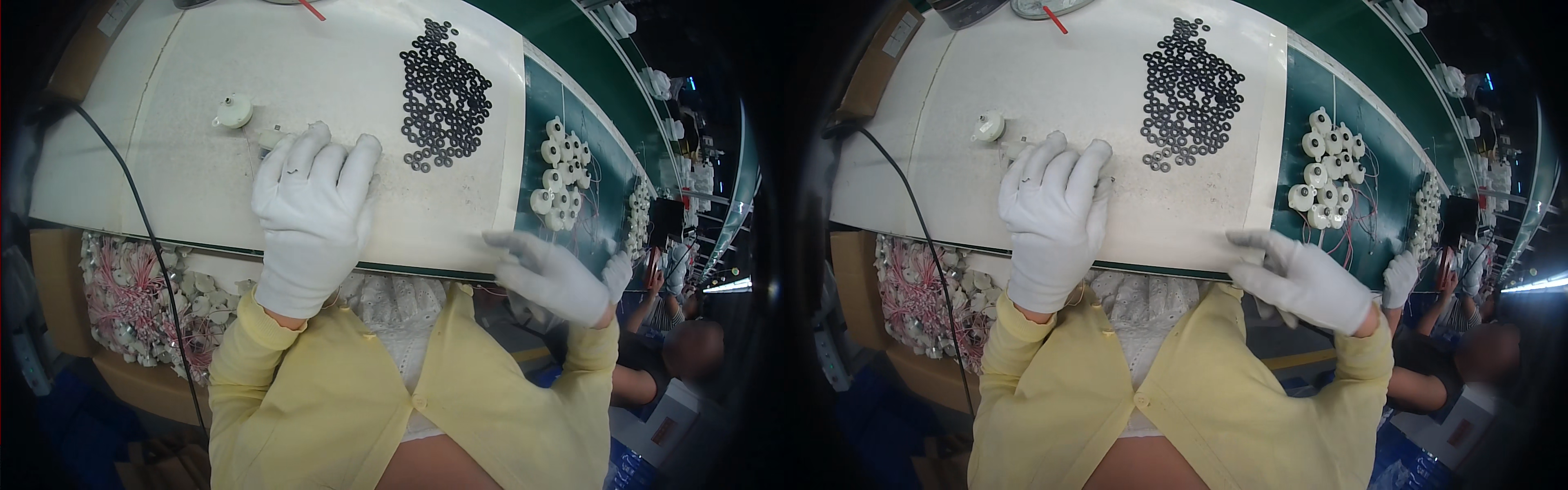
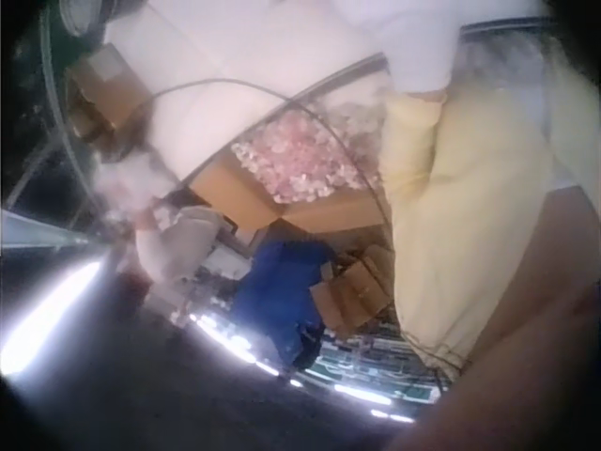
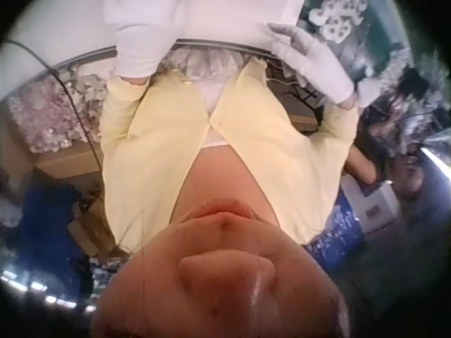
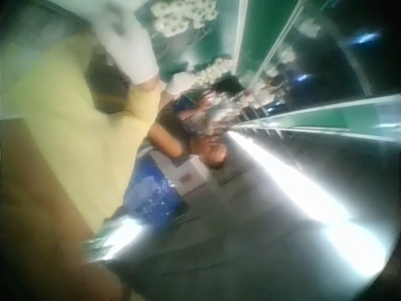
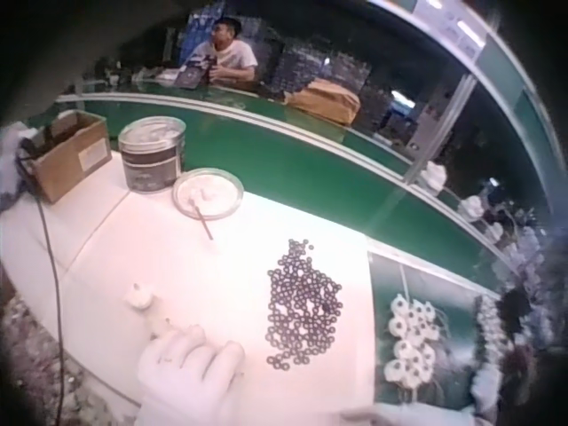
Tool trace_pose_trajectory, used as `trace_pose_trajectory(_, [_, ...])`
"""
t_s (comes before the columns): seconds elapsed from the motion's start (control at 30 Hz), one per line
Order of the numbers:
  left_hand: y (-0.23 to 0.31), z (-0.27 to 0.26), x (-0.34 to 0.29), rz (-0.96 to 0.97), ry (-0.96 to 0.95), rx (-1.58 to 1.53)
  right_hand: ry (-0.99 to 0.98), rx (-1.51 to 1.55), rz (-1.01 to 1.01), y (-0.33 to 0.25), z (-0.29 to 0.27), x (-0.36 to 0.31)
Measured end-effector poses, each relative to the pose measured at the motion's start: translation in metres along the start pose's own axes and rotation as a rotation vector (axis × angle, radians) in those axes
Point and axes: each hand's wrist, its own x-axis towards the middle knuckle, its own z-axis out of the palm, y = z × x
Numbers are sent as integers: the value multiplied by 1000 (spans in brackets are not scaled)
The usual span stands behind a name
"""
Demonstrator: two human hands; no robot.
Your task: The person assembles small white circular electronic components by inserting black washers into their centers and securing them with a tool. They then use a red-handled brush to apply a substance from a container onto the assembled units, which are arranged on a green workbench.
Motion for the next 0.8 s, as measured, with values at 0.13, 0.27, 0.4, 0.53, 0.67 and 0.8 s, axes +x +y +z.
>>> trace_pose_trajectory(0.13, [0, -5, -2, -5, -54, -2, 669, -677, -585, 8, 21, 48])
trace_pose_trajectory(0.27, [0, -7, -4, -28, -56, -19, 674, -739, -804, 10, 11, 74])
trace_pose_trajectory(0.4, [-3, -4, -5, -24, -42, -30, 551, -423, -742, 1, 7, 73])
trace_pose_trajectory(0.53, [-2, -3, -5, -45, -29, -55, 473, -231, -727, 0, 6, 81])
trace_pose_trajectory(0.67, [-2, -1, -7, -61, -15, -69, 513, -347, -745, -7, 6, 84])
trace_pose_trajectory(0.8, [-2, 0, -8, -71, -8, -77, 533, -370, -810, -12, 5, 90])
